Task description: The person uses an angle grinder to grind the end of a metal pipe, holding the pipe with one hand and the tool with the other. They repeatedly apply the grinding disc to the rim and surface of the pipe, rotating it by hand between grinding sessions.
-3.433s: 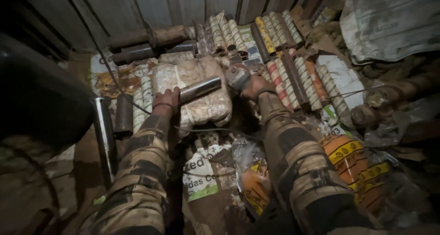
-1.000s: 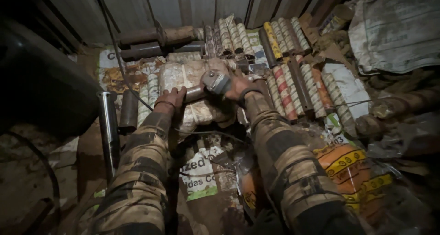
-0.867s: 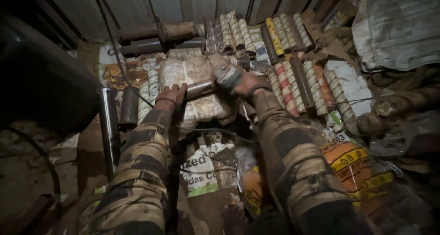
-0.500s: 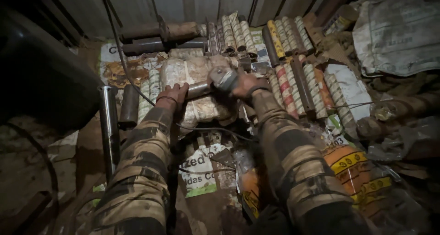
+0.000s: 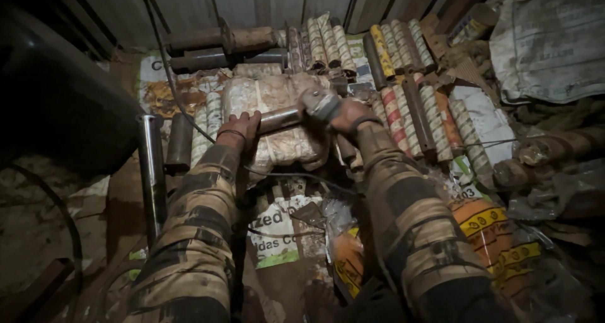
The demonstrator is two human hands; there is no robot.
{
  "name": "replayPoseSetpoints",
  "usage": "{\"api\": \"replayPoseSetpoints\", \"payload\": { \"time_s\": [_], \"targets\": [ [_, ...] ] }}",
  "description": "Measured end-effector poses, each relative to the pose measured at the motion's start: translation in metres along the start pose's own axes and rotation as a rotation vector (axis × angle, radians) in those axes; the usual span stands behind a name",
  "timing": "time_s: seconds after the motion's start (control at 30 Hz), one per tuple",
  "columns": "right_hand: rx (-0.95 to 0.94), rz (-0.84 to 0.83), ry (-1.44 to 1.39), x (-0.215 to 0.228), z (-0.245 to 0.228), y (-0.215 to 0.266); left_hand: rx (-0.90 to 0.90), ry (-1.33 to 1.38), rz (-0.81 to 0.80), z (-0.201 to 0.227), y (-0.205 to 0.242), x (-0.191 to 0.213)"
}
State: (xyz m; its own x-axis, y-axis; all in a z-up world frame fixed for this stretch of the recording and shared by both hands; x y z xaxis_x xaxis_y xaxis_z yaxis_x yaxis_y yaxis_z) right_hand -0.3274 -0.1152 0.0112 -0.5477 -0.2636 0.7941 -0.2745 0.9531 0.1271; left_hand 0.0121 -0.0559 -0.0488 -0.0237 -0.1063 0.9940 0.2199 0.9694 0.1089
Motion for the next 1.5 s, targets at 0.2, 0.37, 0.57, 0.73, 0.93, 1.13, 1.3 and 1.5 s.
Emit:
{"api": "replayPoseSetpoints", "payload": {
  "time_s": [0.2, 0.37, 0.57, 0.73, 0.93, 1.13, 1.3, 1.5],
  "targets": [
    [-0.039, -0.135, 0.217, -0.026, -0.031, -0.009, 0.023, 0.062, -0.092, -0.004, -0.012, -0.004],
    [-0.031, -0.067, 0.096, -0.011, -0.024, -0.005, 0.015, -0.006, -0.12, -0.002, -0.001, 0.011],
    [-0.021, -0.049, 0.111, 0.012, -0.028, 0.023, 0.007, -0.017, -0.067, -0.001, -0.002, 0.011],
    [-0.063, -0.118, 0.205, -0.011, -0.052, 0.012, 0.001, -0.018, -0.113, -0.003, -0.003, 0.01],
    [0.015, -0.055, -0.033, 0.002, -0.039, 0.011, -0.011, 0.005, -0.072, -0.006, -0.006, 0.002],
    [-0.295, 0.067, 0.126, 0.026, -0.027, 0.031, -0.03, -0.017, -0.011, -0.004, -0.001, 0.004],
    [-0.032, 0.105, 0.184, 0.011, 0.008, 0.03, -0.01, 0.003, -0.002, -0.002, 0.002, 0.015],
    [-0.287, 0.494, -0.374, 0.072, 0.038, 0.056, -0.01, 0.019, -0.039, 0.013, 0.023, 0.037]
  ]
}}
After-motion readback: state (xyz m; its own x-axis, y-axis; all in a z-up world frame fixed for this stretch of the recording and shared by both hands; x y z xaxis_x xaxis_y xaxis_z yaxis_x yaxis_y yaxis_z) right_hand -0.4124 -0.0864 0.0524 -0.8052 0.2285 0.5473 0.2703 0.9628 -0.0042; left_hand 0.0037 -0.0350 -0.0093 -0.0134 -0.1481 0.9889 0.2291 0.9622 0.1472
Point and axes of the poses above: each hand's wrist, its own y-axis away from the middle knuckle, its own x-axis out of the back of the hand, z = x × y, the point moved 4 cm from there along -y, towards the middle knuckle, and after that the axes turned 15 degrees about -y, right-handed, at the moved point
